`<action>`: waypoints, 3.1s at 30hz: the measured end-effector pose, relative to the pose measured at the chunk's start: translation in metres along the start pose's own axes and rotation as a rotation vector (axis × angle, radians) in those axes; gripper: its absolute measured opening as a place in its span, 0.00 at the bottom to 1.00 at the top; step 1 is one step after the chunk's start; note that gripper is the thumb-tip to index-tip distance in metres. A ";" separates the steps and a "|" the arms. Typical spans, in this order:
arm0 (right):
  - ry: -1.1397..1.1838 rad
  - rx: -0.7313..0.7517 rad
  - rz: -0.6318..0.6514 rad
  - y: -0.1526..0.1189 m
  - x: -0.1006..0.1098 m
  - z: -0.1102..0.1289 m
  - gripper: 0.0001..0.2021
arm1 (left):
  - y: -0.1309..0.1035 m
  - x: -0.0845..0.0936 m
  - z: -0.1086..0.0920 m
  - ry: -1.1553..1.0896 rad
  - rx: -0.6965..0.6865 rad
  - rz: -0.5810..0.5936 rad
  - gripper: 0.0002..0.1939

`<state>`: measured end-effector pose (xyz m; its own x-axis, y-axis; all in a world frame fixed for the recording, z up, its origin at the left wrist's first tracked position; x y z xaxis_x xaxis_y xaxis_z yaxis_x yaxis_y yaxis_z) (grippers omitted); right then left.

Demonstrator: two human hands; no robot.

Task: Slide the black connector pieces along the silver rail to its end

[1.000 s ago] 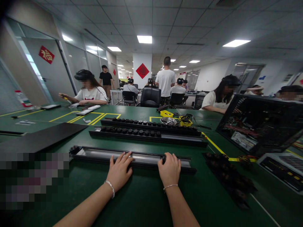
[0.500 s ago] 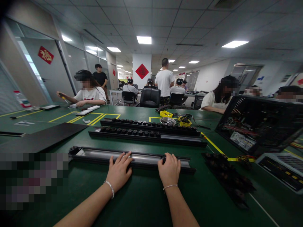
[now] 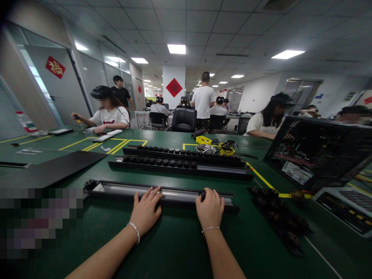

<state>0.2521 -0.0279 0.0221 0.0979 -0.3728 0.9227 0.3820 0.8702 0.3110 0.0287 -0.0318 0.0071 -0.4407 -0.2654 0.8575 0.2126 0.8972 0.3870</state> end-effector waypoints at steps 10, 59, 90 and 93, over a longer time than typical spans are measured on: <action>-0.001 0.013 0.020 0.002 -0.001 -0.001 0.22 | 0.001 0.004 -0.003 0.021 0.023 0.031 0.19; -0.015 -0.129 -0.010 0.010 0.004 -0.029 0.23 | 0.001 0.004 -0.004 0.023 0.023 0.032 0.18; -0.058 -0.183 0.014 0.013 0.007 -0.037 0.23 | 0.001 0.000 0.001 0.023 0.006 0.025 0.19; -0.068 -0.180 0.030 0.013 0.007 -0.038 0.24 | 0.001 -0.001 0.002 0.020 0.000 0.018 0.19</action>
<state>0.2924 -0.0311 0.0241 0.0519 -0.3200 0.9460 0.5389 0.8065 0.2432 0.0277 -0.0307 0.0063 -0.4195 -0.2564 0.8708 0.2205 0.9018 0.3718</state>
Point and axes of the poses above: each hand's wrist, its own y-axis towards the middle knuckle, its own x-axis out of the back of the hand, z = x × y, the point moved 2 cm from there along y, towards the middle knuckle, and after that the axes turned 11 degrees about -y, right-handed, at the moved point
